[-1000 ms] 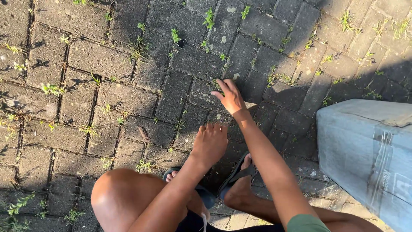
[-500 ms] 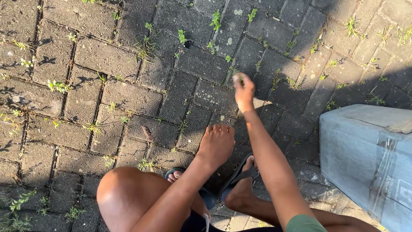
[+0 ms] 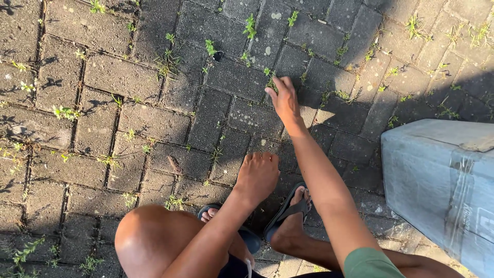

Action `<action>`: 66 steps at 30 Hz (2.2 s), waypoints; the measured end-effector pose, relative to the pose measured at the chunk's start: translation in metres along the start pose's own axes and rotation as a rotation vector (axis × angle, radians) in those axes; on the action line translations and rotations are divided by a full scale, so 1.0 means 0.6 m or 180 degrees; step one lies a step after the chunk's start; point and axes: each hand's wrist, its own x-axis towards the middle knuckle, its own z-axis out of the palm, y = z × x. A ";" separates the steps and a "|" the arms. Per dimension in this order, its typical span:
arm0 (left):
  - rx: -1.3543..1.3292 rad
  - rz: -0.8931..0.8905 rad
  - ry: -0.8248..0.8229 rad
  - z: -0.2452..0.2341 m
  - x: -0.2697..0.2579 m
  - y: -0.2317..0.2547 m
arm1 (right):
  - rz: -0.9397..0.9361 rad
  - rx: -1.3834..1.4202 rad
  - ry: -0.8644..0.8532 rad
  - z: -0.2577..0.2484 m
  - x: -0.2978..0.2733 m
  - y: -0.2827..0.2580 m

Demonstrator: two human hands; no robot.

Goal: Pulling weeds from between paving stones and placing them in a trash bin.

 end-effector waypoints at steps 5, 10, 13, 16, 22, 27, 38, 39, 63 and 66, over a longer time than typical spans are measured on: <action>-0.0002 -0.0028 0.0020 0.007 -0.001 -0.006 | -0.0125 -0.0111 0.0021 0.055 0.003 0.091; -0.0102 -0.0085 0.0138 -0.021 0.003 -0.017 | 0.0433 0.0100 0.0355 0.004 0.035 0.074; -0.0060 -0.0099 0.0341 -0.038 0.010 -0.030 | 0.0737 0.0199 0.0076 -0.034 0.039 0.028; -0.0274 -0.0282 0.0622 -0.052 0.019 -0.049 | 0.0306 0.0230 0.0038 -0.019 0.048 0.028; -0.0466 -0.0372 0.0723 -0.055 0.005 -0.056 | -0.0141 -0.0028 0.0000 0.035 0.057 0.065; -0.0231 -0.0395 0.0372 -0.049 -0.002 -0.053 | 0.0319 0.0176 0.0364 0.046 0.069 0.106; -0.0123 -0.0250 0.0467 -0.034 -0.002 -0.035 | 0.0352 -0.0236 -0.0279 0.073 0.083 0.078; -0.0153 -0.0254 0.0474 -0.032 -0.004 -0.034 | 0.0383 -0.0365 -0.0324 0.089 0.080 0.094; -0.0095 -0.0174 0.0199 -0.021 0.008 -0.017 | -0.0116 0.0146 0.0055 0.021 0.021 0.073; -0.0098 -0.0186 0.0167 -0.035 0.004 -0.015 | 0.0105 0.0187 0.0481 -0.007 0.040 0.086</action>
